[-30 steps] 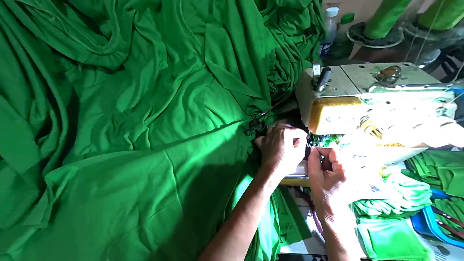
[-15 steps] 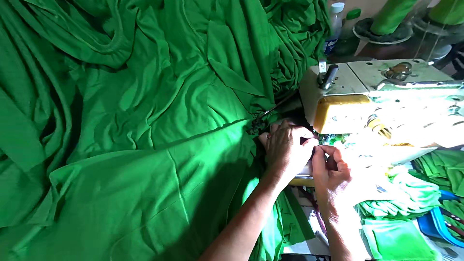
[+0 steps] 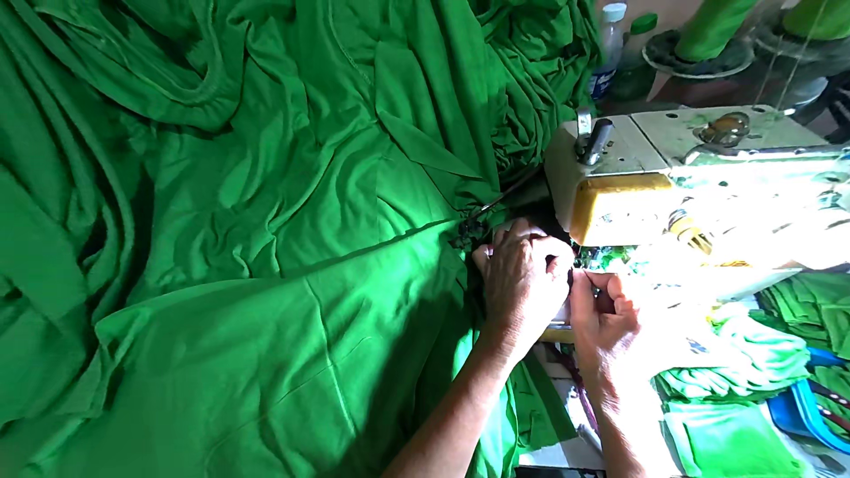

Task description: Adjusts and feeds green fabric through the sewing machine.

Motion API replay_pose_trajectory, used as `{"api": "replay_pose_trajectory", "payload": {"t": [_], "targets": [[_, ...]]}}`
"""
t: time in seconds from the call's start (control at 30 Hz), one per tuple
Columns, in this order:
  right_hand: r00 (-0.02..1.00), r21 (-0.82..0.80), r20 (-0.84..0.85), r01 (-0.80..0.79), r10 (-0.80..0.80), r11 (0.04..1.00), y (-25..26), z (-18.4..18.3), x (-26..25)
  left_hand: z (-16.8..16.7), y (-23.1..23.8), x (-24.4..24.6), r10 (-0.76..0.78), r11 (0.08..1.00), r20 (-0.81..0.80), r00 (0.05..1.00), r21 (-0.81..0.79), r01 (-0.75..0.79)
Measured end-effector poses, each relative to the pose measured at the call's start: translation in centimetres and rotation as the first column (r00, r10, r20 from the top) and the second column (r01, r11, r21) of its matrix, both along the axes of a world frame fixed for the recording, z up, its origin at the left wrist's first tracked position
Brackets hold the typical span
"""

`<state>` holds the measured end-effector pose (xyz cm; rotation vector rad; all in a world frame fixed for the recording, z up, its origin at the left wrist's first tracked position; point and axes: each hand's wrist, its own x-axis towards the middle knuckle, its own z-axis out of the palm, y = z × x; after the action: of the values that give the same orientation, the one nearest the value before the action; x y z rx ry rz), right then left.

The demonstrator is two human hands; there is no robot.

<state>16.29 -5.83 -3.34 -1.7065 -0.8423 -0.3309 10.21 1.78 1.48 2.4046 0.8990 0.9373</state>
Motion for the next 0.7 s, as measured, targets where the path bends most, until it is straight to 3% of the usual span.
{"api": "replay_pose_trajectory", "payload": {"t": [0.23,0.7], "targets": [[1.0,-0.015,0.002,0.007,-0.007,1.0,-0.09,0.12,-0.07,0.42,-0.05,0.1,0.005,1.0,-0.057,0.998,-0.025,-0.007],[0.989,-0.016,0.122,0.083,-0.08,0.996,-0.36,0.2,-0.13,0.49,0.14,-0.09,-0.006,0.995,0.011,1.0,-0.098,0.007]]}}
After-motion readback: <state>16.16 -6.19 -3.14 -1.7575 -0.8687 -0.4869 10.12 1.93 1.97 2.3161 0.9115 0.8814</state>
